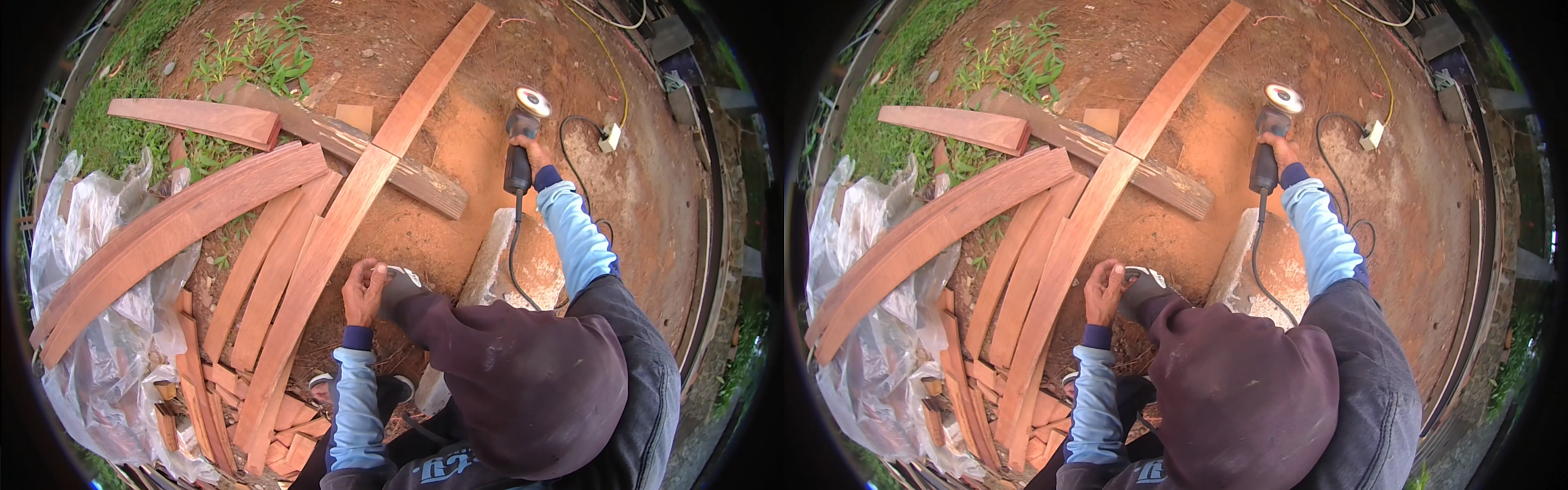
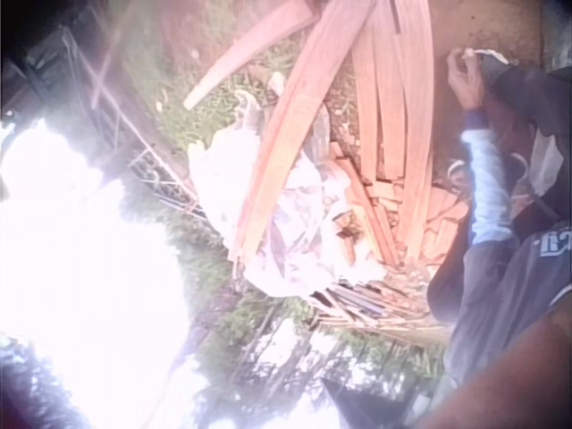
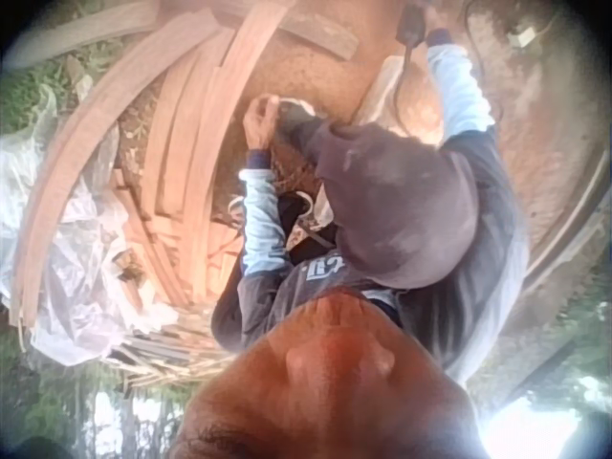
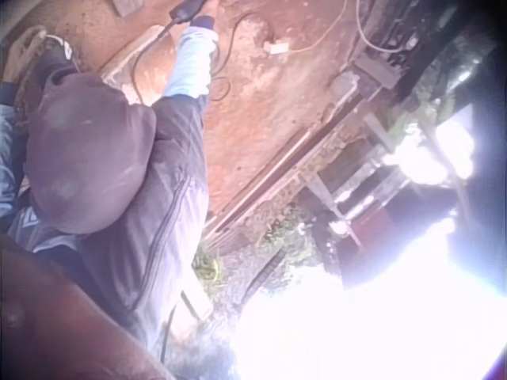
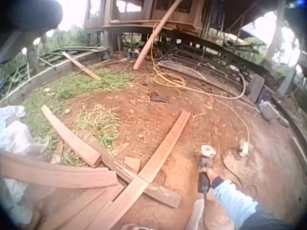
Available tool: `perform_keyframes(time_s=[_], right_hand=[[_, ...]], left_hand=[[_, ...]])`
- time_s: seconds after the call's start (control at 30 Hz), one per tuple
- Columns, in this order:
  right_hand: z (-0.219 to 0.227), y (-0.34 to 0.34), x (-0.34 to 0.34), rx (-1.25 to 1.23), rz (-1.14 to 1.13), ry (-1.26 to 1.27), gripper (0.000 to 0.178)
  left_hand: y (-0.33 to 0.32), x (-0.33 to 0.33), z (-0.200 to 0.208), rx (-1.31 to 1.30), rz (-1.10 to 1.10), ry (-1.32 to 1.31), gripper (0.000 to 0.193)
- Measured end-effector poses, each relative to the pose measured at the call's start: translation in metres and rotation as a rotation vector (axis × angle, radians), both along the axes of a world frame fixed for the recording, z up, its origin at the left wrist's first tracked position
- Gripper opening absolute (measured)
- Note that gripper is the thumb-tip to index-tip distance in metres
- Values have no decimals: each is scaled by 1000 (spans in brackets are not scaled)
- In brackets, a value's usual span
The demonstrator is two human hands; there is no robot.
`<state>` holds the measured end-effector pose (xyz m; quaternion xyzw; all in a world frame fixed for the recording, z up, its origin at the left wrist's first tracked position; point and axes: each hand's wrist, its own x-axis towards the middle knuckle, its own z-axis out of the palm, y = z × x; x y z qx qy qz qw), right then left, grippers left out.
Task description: The person uses an angle grinder to cut a wooden plank placed on a support block. After cutting, the person picks up the cut piece and walks toward a wooden structure.
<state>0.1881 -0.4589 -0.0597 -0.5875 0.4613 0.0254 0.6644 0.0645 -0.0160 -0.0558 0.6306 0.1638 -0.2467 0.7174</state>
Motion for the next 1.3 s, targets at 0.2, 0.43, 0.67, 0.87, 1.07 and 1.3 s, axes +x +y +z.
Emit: perform_keyframes(time_s=[0.2,0.43,0.67,0.87,1.07,1.3], right_hand=[[-9,-4,-6,39,-24,30,36],[13,15,-12,-332,91,86,33],[8,13,-18,-892,240,233,39],[49,85,-25,-1235,462,-275,25],[43,186,10,-1029,1088,-345,24],[18,220,32,-1239,1404,-225,30]], left_hand=[[0,1,-4,-62,42,52,39],[-4,8,6,13,-2,41,38],[-2,11,15,57,51,-45,35],[18,19,14,542,80,-339,35],[32,24,8,927,67,-462,50],[42,23,9,1024,13,-529,72]])
